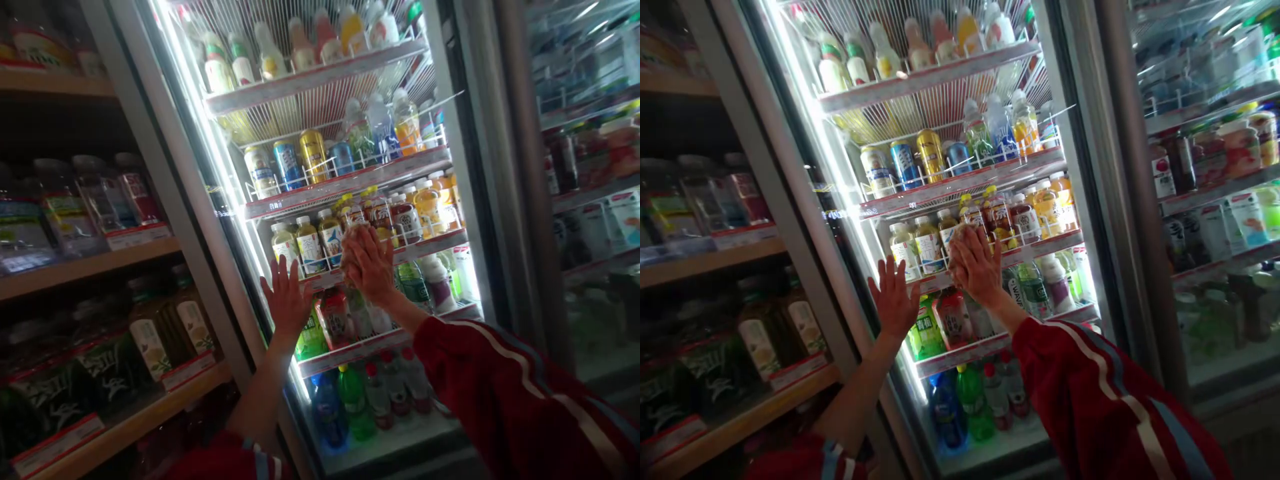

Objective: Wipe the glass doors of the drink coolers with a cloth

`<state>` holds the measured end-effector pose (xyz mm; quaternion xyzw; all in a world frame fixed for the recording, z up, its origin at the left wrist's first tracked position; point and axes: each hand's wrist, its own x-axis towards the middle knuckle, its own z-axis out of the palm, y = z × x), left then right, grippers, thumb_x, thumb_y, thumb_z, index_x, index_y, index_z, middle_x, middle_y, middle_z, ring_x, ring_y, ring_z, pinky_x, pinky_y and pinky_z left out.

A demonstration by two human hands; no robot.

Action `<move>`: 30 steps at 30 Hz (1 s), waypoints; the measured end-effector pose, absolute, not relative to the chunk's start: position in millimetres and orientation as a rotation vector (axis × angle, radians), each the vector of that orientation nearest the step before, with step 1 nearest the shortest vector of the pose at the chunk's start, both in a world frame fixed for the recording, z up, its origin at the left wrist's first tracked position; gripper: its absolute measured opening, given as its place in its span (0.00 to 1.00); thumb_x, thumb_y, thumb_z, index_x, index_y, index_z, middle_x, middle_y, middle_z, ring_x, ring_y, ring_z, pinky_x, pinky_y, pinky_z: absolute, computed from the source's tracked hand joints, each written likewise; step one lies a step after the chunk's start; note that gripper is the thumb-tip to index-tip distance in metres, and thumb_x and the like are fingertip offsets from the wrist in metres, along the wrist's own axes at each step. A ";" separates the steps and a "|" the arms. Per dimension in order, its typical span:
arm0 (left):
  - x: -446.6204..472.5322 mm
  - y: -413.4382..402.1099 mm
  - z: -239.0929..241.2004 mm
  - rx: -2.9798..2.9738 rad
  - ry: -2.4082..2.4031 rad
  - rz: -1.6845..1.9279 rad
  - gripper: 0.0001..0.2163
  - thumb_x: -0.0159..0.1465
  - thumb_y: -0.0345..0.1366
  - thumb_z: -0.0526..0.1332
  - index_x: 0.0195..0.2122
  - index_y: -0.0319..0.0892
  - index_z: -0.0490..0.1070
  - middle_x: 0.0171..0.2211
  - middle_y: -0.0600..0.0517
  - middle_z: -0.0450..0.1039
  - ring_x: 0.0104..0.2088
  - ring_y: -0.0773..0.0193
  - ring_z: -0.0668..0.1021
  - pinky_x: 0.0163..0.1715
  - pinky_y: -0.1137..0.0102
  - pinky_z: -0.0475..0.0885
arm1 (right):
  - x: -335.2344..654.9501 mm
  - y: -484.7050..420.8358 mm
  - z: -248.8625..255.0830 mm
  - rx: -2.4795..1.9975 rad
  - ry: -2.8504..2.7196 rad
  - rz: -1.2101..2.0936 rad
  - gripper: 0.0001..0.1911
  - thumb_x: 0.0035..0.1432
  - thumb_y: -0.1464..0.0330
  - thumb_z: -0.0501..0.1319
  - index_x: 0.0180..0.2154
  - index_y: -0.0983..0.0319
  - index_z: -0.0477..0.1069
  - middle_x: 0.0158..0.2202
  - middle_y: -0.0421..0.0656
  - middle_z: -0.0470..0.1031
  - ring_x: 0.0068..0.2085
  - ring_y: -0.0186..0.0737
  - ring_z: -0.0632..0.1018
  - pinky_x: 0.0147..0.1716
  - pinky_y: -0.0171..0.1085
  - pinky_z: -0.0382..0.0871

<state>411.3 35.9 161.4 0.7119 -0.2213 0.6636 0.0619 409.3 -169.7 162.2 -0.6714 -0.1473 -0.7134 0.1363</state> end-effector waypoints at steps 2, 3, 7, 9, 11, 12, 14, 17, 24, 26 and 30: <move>411.1 36.8 161.1 2.137 -0.668 2.007 0.27 0.66 0.42 0.53 0.65 0.44 0.51 0.67 0.43 0.49 0.67 0.53 0.48 0.64 0.49 0.35 | 407.7 -169.6 160.9 -1.959 -0.440 -2.064 0.25 0.61 0.66 0.52 0.60 0.58 0.59 0.66 0.47 0.56 0.67 0.48 0.52 0.64 0.57 0.42; 410.7 37.1 161.2 2.130 -0.673 2.009 0.27 0.66 0.42 0.53 0.66 0.44 0.51 0.67 0.43 0.48 0.67 0.52 0.48 0.64 0.49 0.35 | 406.3 -164.9 160.2 -1.979 -0.483 -2.066 0.25 0.61 0.66 0.51 0.59 0.58 0.60 0.65 0.47 0.57 0.67 0.48 0.52 0.64 0.57 0.42; 409.1 36.8 162.2 2.137 -0.682 2.038 0.28 0.66 0.42 0.54 0.66 0.44 0.50 0.67 0.42 0.48 0.67 0.52 0.49 0.64 0.49 0.36 | 401.3 -144.4 158.2 -2.038 -0.701 -2.071 0.21 0.61 0.66 0.51 0.55 0.59 0.65 0.63 0.46 0.61 0.67 0.45 0.55 0.64 0.55 0.41; 408.9 37.2 162.5 2.146 -0.676 2.064 0.28 0.66 0.41 0.54 0.66 0.44 0.49 0.67 0.42 0.49 0.67 0.53 0.49 0.64 0.50 0.37 | 402.0 -149.0 157.9 -2.034 -0.732 -2.071 0.21 0.61 0.67 0.51 0.56 0.58 0.65 0.63 0.45 0.62 0.67 0.44 0.54 0.64 0.55 0.41; 409.2 38.7 162.4 2.136 -0.680 2.083 0.28 0.66 0.41 0.53 0.66 0.44 0.49 0.66 0.42 0.49 0.67 0.54 0.49 0.64 0.50 0.37 | 405.2 -164.6 158.0 -2.009 -0.645 -2.064 0.22 0.61 0.68 0.51 0.57 0.57 0.64 0.63 0.45 0.61 0.67 0.44 0.54 0.64 0.55 0.41; 409.3 39.6 162.3 2.129 -0.682 2.084 0.28 0.66 0.41 0.53 0.66 0.44 0.49 0.66 0.43 0.49 0.67 0.54 0.49 0.65 0.50 0.37 | 407.1 -174.0 158.1 -1.985 -0.572 -2.061 0.23 0.61 0.68 0.51 0.58 0.57 0.63 0.64 0.45 0.60 0.67 0.45 0.53 0.64 0.56 0.42; 409.4 40.2 162.1 2.112 -0.679 2.075 0.27 0.66 0.41 0.53 0.66 0.44 0.50 0.66 0.43 0.50 0.67 0.55 0.49 0.65 0.50 0.38 | 410.2 -189.1 158.6 -1.936 -0.437 -2.048 0.25 0.61 0.69 0.50 0.60 0.57 0.60 0.64 0.46 0.59 0.67 0.46 0.54 0.63 0.57 0.43; 408.8 32.4 162.0 2.081 -0.715 2.078 0.25 0.66 0.39 0.53 0.65 0.44 0.53 0.66 0.43 0.50 0.67 0.55 0.50 0.65 0.51 0.37 | 410.1 -192.1 158.7 -1.931 -0.405 -2.041 0.26 0.61 0.71 0.50 0.61 0.56 0.58 0.64 0.46 0.59 0.67 0.46 0.55 0.63 0.57 0.44; 409.4 -20.9 161.1 2.116 -0.869 2.043 0.22 0.66 0.39 0.53 0.62 0.43 0.60 0.64 0.43 0.55 0.67 0.57 0.51 0.65 0.53 0.37 | 407.2 -191.3 151.7 -2.008 -0.689 -2.101 0.21 0.61 0.69 0.52 0.56 0.58 0.65 0.62 0.45 0.64 0.66 0.43 0.56 0.65 0.54 0.41; 409.8 -28.2 160.2 2.133 -0.873 2.044 0.23 0.66 0.40 0.53 0.62 0.43 0.59 0.64 0.44 0.55 0.67 0.57 0.50 0.65 0.53 0.36 | 410.5 -209.2 150.5 -1.976 -0.620 -2.120 0.21 0.61 0.70 0.51 0.56 0.58 0.65 0.62 0.46 0.64 0.66 0.43 0.56 0.64 0.54 0.42; 409.8 -28.1 159.3 2.153 -0.866 2.047 0.24 0.65 0.40 0.54 0.62 0.43 0.58 0.65 0.43 0.54 0.67 0.56 0.50 0.65 0.53 0.36 | 412.8 -229.3 149.9 -1.943 -0.384 -2.100 0.22 0.62 0.70 0.49 0.57 0.57 0.64 0.63 0.46 0.61 0.67 0.44 0.55 0.63 0.54 0.45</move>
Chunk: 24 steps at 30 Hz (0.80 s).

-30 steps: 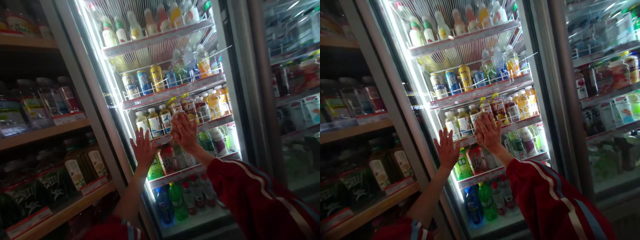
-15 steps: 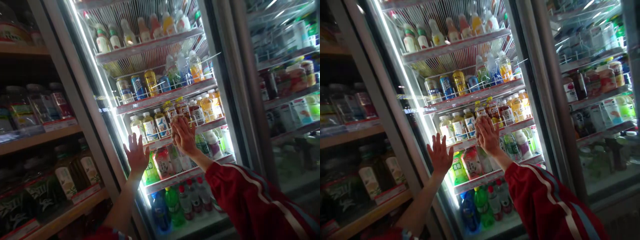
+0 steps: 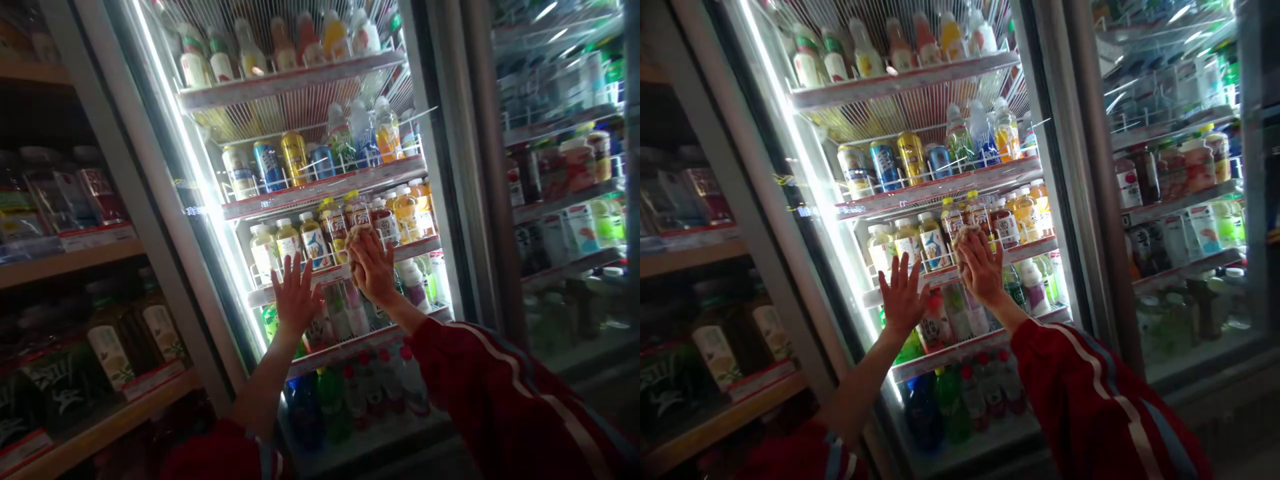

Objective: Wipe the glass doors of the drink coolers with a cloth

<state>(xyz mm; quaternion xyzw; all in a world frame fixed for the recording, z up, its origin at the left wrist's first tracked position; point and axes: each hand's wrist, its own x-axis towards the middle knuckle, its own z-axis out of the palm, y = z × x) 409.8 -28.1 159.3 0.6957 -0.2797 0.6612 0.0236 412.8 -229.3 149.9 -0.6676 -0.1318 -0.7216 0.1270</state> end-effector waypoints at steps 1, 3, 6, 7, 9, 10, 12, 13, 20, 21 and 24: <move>409.7 -27.2 159.3 2.160 -0.863 2.035 0.24 0.65 0.40 0.54 0.62 0.43 0.58 0.65 0.43 0.54 0.67 0.56 0.50 0.65 0.53 0.36 | 411.4 -227.3 149.3 -1.946 -0.383 -2.101 0.22 0.62 0.69 0.49 0.57 0.58 0.64 0.63 0.47 0.61 0.67 0.44 0.55 0.64 0.55 0.44; 409.9 -25.9 159.2 2.160 -0.864 2.016 0.24 0.65 0.40 0.54 0.63 0.44 0.58 0.65 0.44 0.54 0.67 0.55 0.50 0.65 0.53 0.35 | 407.0 -218.4 147.1 -1.981 -0.467 -2.100 0.21 0.62 0.68 0.50 0.56 0.58 0.65 0.63 0.47 0.61 0.67 0.44 0.54 0.64 0.54 0.43; 409.9 -25.6 159.4 2.136 -0.876 2.024 0.25 0.65 0.40 0.55 0.63 0.44 0.57 0.65 0.44 0.53 0.67 0.56 0.51 0.65 0.54 0.35 | 402.8 -212.5 143.3 -2.061 -0.665 -2.083 0.21 0.61 0.67 0.52 0.55 0.58 0.66 0.62 0.46 0.63 0.67 0.44 0.54 0.64 0.53 0.42; 409.6 -25.8 159.6 2.132 -0.879 2.038 0.25 0.65 0.40 0.55 0.63 0.44 0.57 0.65 0.44 0.53 0.67 0.56 0.50 0.65 0.54 0.35 | 403.2 -216.7 142.8 -2.076 -0.690 -2.082 0.20 0.61 0.67 0.52 0.55 0.58 0.67 0.62 0.46 0.63 0.67 0.44 0.54 0.64 0.53 0.41; 408.7 -26.3 160.1 2.131 -0.880 2.079 0.25 0.65 0.39 0.55 0.64 0.44 0.55 0.65 0.43 0.52 0.67 0.56 0.50 0.65 0.54 0.36 | 407.2 -234.3 143.7 -2.067 -0.611 -2.097 0.21 0.61 0.68 0.51 0.54 0.59 0.67 0.62 0.47 0.63 0.67 0.44 0.54 0.64 0.54 0.42; 408.1 -26.5 160.4 2.133 -0.881 2.101 0.25 0.65 0.39 0.55 0.64 0.43 0.55 0.65 0.43 0.52 0.67 0.56 0.50 0.65 0.54 0.36 | 410.2 -246.0 144.9 -2.039 -0.514 -2.110 0.21 0.61 0.68 0.51 0.55 0.59 0.66 0.62 0.47 0.63 0.67 0.44 0.55 0.64 0.54 0.42; 406.9 -26.9 161.0 2.135 -0.876 2.133 0.26 0.65 0.39 0.55 0.64 0.42 0.55 0.65 0.42 0.52 0.67 0.56 0.49 0.65 0.55 0.36 | 416.1 -268.2 148.2 -1.945 -0.288 -2.135 0.23 0.61 0.68 0.50 0.57 0.61 0.64 0.63 0.49 0.60 0.66 0.45 0.55 0.63 0.54 0.44; 406.5 -26.9 161.2 2.134 -0.875 2.141 0.26 0.65 0.38 0.55 0.64 0.42 0.55 0.65 0.42 0.52 0.67 0.56 0.49 0.65 0.55 0.36 | 418.1 -276.1 149.6 -1.902 -0.200 -2.139 0.24 0.61 0.68 0.49 0.58 0.62 0.63 0.64 0.51 0.59 0.66 0.46 0.55 0.62 0.54 0.45; 406.5 -25.9 162.7 2.116 -0.897 2.170 0.28 0.65 0.38 0.56 0.66 0.43 0.50 0.66 0.43 0.50 0.67 0.56 0.49 0.65 0.54 0.37 | 412.8 -263.8 145.1 -2.071 -0.374 -2.090 0.22 0.61 0.69 0.49 0.56 0.59 0.65 0.63 0.47 0.61 0.66 0.44 0.55 0.63 0.51 0.45; 406.6 -25.6 162.7 2.117 -0.896 2.172 0.28 0.65 0.38 0.56 0.66 0.43 0.50 0.66 0.43 0.50 0.67 0.56 0.49 0.65 0.54 0.37 | 412.4 -264.0 144.2 -2.082 -0.395 -2.098 0.21 0.61 0.69 0.49 0.55 0.59 0.66 0.62 0.47 0.62 0.66 0.43 0.56 0.63 0.51 0.45; 407.0 -24.7 162.5 2.127 -0.897 2.163 0.29 0.66 0.37 0.55 0.66 0.45 0.48 0.66 0.44 0.49 0.67 0.55 0.49 0.65 0.53 0.38 | 415.5 -281.6 144.3 -2.046 -0.302 -2.113 0.22 0.61 0.68 0.49 0.56 0.59 0.65 0.62 0.49 0.62 0.66 0.44 0.57 0.63 0.51 0.45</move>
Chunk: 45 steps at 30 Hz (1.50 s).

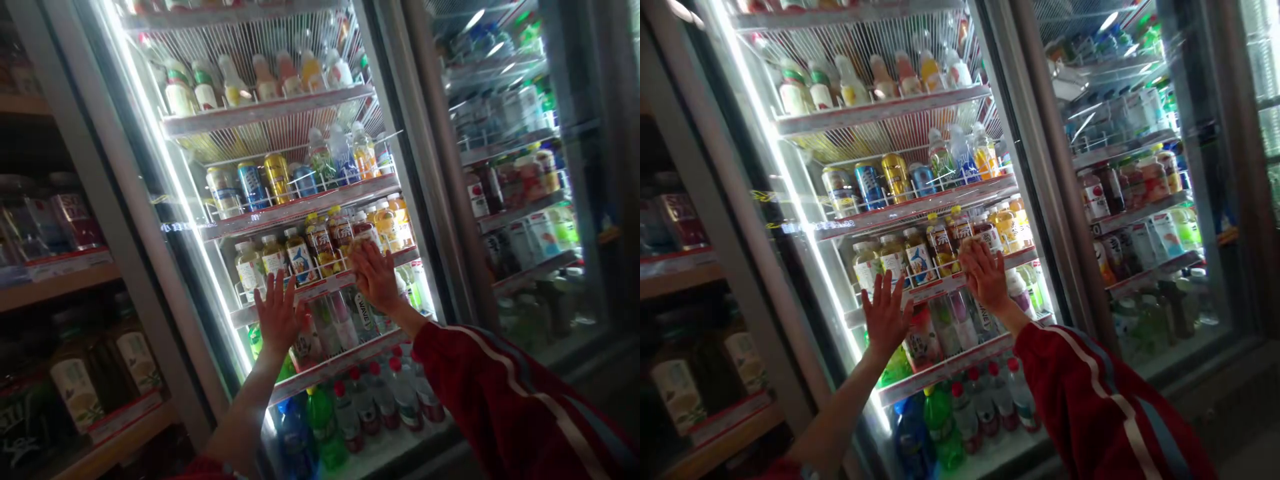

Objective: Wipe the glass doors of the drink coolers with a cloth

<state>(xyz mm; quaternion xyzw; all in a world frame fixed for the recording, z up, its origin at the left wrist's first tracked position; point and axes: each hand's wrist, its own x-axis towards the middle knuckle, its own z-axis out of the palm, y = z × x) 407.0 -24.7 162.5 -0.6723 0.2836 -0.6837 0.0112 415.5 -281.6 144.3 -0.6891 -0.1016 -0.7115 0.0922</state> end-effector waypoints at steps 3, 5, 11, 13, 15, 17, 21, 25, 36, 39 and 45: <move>408.3 -24.2 162.2 -2.104 0.891 -2.128 0.30 0.65 0.37 0.56 0.67 0.46 0.46 0.66 0.44 0.48 0.67 0.55 0.49 0.65 0.52 0.38 | 420.9 -308.3 145.7 -1.936 -0.094 -2.110 0.25 0.61 0.69 0.48 0.59 0.61 0.61 0.63 0.51 0.59 0.65 0.46 0.58 0.60 0.52 0.49; 409.3 -24.1 162.1 -2.100 0.891 -2.140 0.30 0.65 0.37 0.56 0.67 0.47 0.46 0.66 0.45 0.48 0.67 0.55 0.50 0.65 0.52 0.39 | 422.3 -317.1 144.9 -1.865 -0.012 -2.125 0.26 0.60 0.68 0.48 0.60 0.62 0.59 0.64 0.53 0.56 0.65 0.48 0.57 0.58 0.53 0.53; 409.0 -25.0 162.1 -2.103 0.922 -2.166 0.30 0.65 0.37 0.57 0.67 0.48 0.46 0.66 0.46 0.48 0.67 0.55 0.51 0.65 0.52 0.38 | 418.8 -308.9 136.1 -1.994 -0.198 -2.147 0.23 0.61 0.69 0.49 0.57 0.60 0.62 0.63 0.51 0.60 0.65 0.46 0.58 0.60 0.51 0.51; 407.9 -25.2 162.4 -2.104 0.921 -2.163 0.30 0.65 0.36 0.57 0.67 0.48 0.46 0.66 0.46 0.48 0.67 0.55 0.51 0.65 0.53 0.38 | 419.5 -316.6 136.2 -2.009 -0.160 -2.116 0.24 0.60 0.69 0.49 0.58 0.60 0.61 0.63 0.51 0.59 0.65 0.46 0.58 0.60 0.52 0.50; 407.3 -25.2 162.7 -2.095 0.915 -2.160 0.31 0.65 0.36 0.57 0.67 0.48 0.46 0.66 0.46 0.48 0.67 0.56 0.50 0.65 0.53 0.38 | 421.3 -332.1 138.0 -1.953 -0.037 -2.087 0.26 0.60 0.68 0.48 0.60 0.62 0.59 0.64 0.53 0.57 0.65 0.48 0.57 0.60 0.53 0.51; 407.0 -25.1 162.7 -2.087 0.909 -2.159 0.31 0.65 0.36 0.57 0.67 0.47 0.46 0.66 0.45 0.49 0.67 0.55 0.50 0.65 0.53 0.38 | 423.1 -349.7 139.6 -1.882 0.086 -2.050 0.27 0.59 0.68 0.48 0.61 0.64 0.58 0.64 0.55 0.55 0.65 0.50 0.56 0.58 0.54 0.53; 406.6 -26.0 161.9 -2.087 0.881 -2.150 0.30 0.65 0.36 0.57 0.67 0.46 0.46 0.66 0.44 0.50 0.67 0.55 0.50 0.65 0.52 0.40 | 425.9 -369.5 135.9 -1.774 0.189 -2.029 0.28 0.58 0.69 0.48 0.61 0.67 0.57 0.64 0.59 0.55 0.65 0.53 0.57 0.57 0.56 0.55; 405.7 -27.4 161.5 -2.082 0.873 -2.161 0.29 0.65 0.37 0.55 0.66 0.45 0.48 0.66 0.44 0.51 0.67 0.56 0.50 0.65 0.53 0.40 | 426.7 -350.9 125.8 -1.763 0.145 -2.083 0.29 0.58 0.69 0.48 0.62 0.66 0.55 0.64 0.59 0.54 0.65 0.54 0.56 0.56 0.58 0.56; 402.7 -25.7 156.2 -2.102 0.856 -2.150 0.27 0.66 0.36 0.54 0.65 0.44 0.51 0.65 0.44 0.52 0.67 0.57 0.51 0.65 0.56 0.41 | 413.3 -285.3 121.1 -1.991 -0.316 -2.139 0.26 0.59 0.70 0.51 0.60 0.58 0.58 0.64 0.50 0.58 0.66 0.46 0.57 0.62 0.53 0.47; 402.9 -25.4 153.1 -2.140 0.854 -2.138 0.26 0.65 0.35 0.54 0.65 0.44 0.53 0.65 0.44 0.53 0.67 0.57 0.51 0.65 0.55 0.41 | 417.1 -305.8 120.7 -1.867 -0.101 -2.130 0.29 0.60 0.69 0.50 0.63 0.59 0.53 0.66 0.53 0.53 0.66 0.50 0.56 0.59 0.55 0.50; 404.6 -26.2 150.3 -2.180 0.839 -2.121 0.25 0.64 0.35 0.55 0.63 0.43 0.57 0.63 0.43 0.58 0.67 0.57 0.52 0.65 0.55 0.40 | 415.8 -274.6 112.7 -1.916 -0.237 -2.098 0.31 0.60 0.69 0.50 0.65 0.56 0.49 0.66 0.52 0.52 0.66 0.52 0.55 0.59 0.57 0.50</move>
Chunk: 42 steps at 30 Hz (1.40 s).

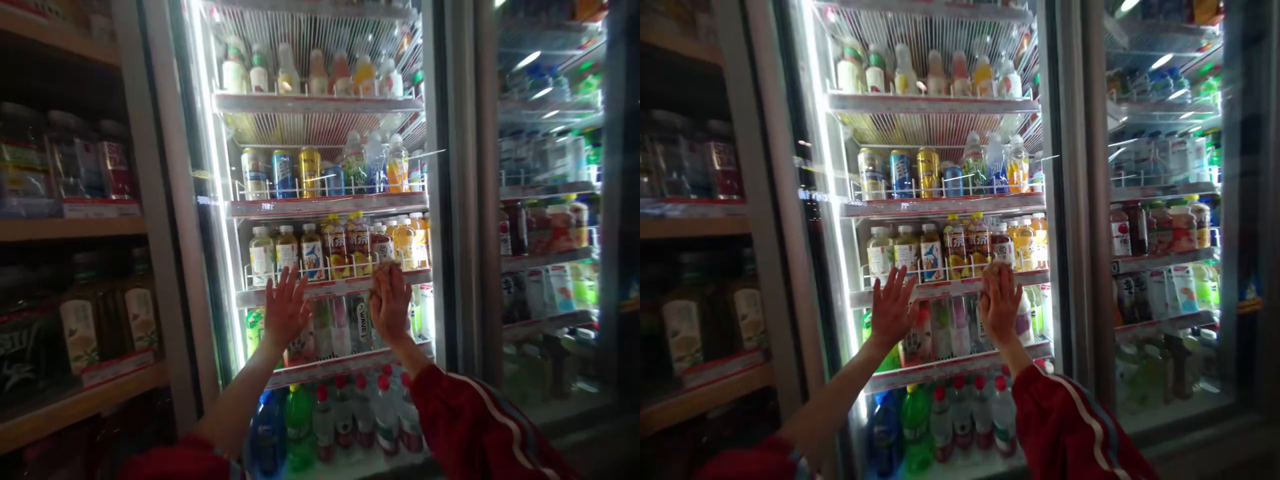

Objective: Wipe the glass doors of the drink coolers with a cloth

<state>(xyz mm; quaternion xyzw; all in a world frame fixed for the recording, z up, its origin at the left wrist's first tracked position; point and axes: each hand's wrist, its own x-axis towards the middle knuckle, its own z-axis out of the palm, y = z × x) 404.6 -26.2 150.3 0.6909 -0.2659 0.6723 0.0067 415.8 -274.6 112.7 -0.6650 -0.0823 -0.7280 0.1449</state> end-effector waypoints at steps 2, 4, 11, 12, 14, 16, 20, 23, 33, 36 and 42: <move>404.6 -25.6 150.4 2.170 -0.832 2.104 0.24 0.64 0.36 0.55 0.62 0.42 0.58 0.63 0.43 0.59 0.67 0.57 0.51 0.65 0.54 0.41 | 412.4 -250.7 109.7 -1.950 -0.326 -2.085 0.31 0.61 0.70 0.50 0.65 0.55 0.48 0.66 0.51 0.53 0.66 0.50 0.55 0.60 0.56 0.49; 403.9 -23.2 150.3 2.194 -0.855 2.096 0.23 0.65 0.36 0.54 0.61 0.41 0.59 0.63 0.42 0.59 0.67 0.56 0.51 0.65 0.54 0.42 | 408.9 -233.8 108.4 -1.989 -0.399 -2.065 0.31 0.61 0.70 0.50 0.65 0.54 0.48 0.66 0.50 0.54 0.67 0.49 0.54 0.62 0.55 0.47; 394.5 -4.6 135.8 2.286 -0.905 2.056 0.21 0.65 0.34 0.54 0.59 0.40 0.61 0.63 0.41 0.59 0.67 0.56 0.51 0.64 0.56 0.46 | 409.7 -246.2 115.9 -1.929 -0.284 -2.091 0.29 0.62 0.68 0.50 0.65 0.57 0.50 0.65 0.53 0.55 0.66 0.51 0.56 0.61 0.58 0.47; 392.8 -2.8 132.3 2.300 -0.897 2.038 0.21 0.65 0.34 0.54 0.59 0.40 0.61 0.63 0.42 0.59 0.67 0.57 0.52 0.64 0.56 0.46 | 410.1 -246.6 116.6 -1.921 -0.252 -2.088 0.29 0.62 0.68 0.50 0.65 0.57 0.50 0.66 0.53 0.54 0.66 0.52 0.56 0.60 0.58 0.48; 390.1 -1.3 126.2 2.312 -0.880 2.011 0.21 0.64 0.34 0.55 0.60 0.40 0.61 0.62 0.42 0.60 0.67 0.56 0.53 0.64 0.56 0.46 | 409.5 -239.0 116.4 -1.939 -0.270 -2.082 0.30 0.62 0.69 0.50 0.65 0.57 0.49 0.66 0.53 0.54 0.66 0.52 0.55 0.60 0.58 0.48; 388.6 -2.0 122.0 2.307 -0.862 2.002 0.21 0.64 0.34 0.55 0.59 0.40 0.61 0.62 0.42 0.60 0.67 0.56 0.53 0.65 0.56 0.45 | 407.4 -221.9 113.9 -1.979 -0.380 -2.085 0.30 0.62 0.69 0.50 0.65 0.56 0.49 0.65 0.52 0.56 0.66 0.50 0.55 0.62 0.57 0.47; 387.1 -3.8 116.8 2.318 -0.831 1.972 0.21 0.64 0.33 0.54 0.59 0.40 0.60 0.62 0.42 0.60 0.66 0.56 0.53 0.64 0.55 0.46 | 402.8 -187.3 107.4 -2.076 -0.597 -2.037 0.29 0.62 0.70 0.50 0.64 0.56 0.52 0.64 0.49 0.60 0.67 0.47 0.55 0.63 0.54 0.44; 384.7 0.1 110.3 2.350 -0.852 1.938 0.21 0.63 0.33 0.54 0.59 0.41 0.61 0.62 0.42 0.60 0.66 0.56 0.54 0.64 0.54 0.47 | 402.7 -184.7 107.6 -2.098 -0.698 -2.008 0.27 0.62 0.70 0.51 0.63 0.56 0.55 0.63 0.48 0.61 0.66 0.46 0.57 0.63 0.54 0.43; 374.7 6.8 84.6 2.430 -0.800 1.788 0.23 0.62 0.32 0.53 0.59 0.39 0.60 0.63 0.42 0.58 0.67 0.55 0.53 0.64 0.51 0.46 | 411.2 -181.0 111.1 -1.952 -0.638 -1.990 0.27 0.62 0.66 0.51 0.63 0.60 0.56 0.66 0.52 0.55 0.67 0.52 0.54 0.63 0.58 0.42; 375.0 5.4 83.0 2.415 -0.798 1.793 0.22 0.62 0.32 0.52 0.59 0.39 0.60 0.63 0.41 0.58 0.67 0.55 0.53 0.64 0.51 0.46 | 404.6 -157.0 102.8 -1.999 -0.769 -1.956 0.27 0.62 0.67 0.52 0.63 0.59 0.56 0.65 0.50 0.57 0.67 0.49 0.54 0.63 0.55 0.42; 367.5 17.0 70.7 2.470 -0.799 1.717 0.22 0.62 0.31 0.53 0.59 0.37 0.60 0.63 0.40 0.57 0.67 0.56 0.53 0.64 0.51 0.48 | 405.7 -151.5 105.3 -2.077 -0.902 -1.855 0.25 0.61 0.67 0.53 0.60 0.56 0.61 0.63 0.46 0.62 0.66 0.48 0.57 0.64 0.56 0.39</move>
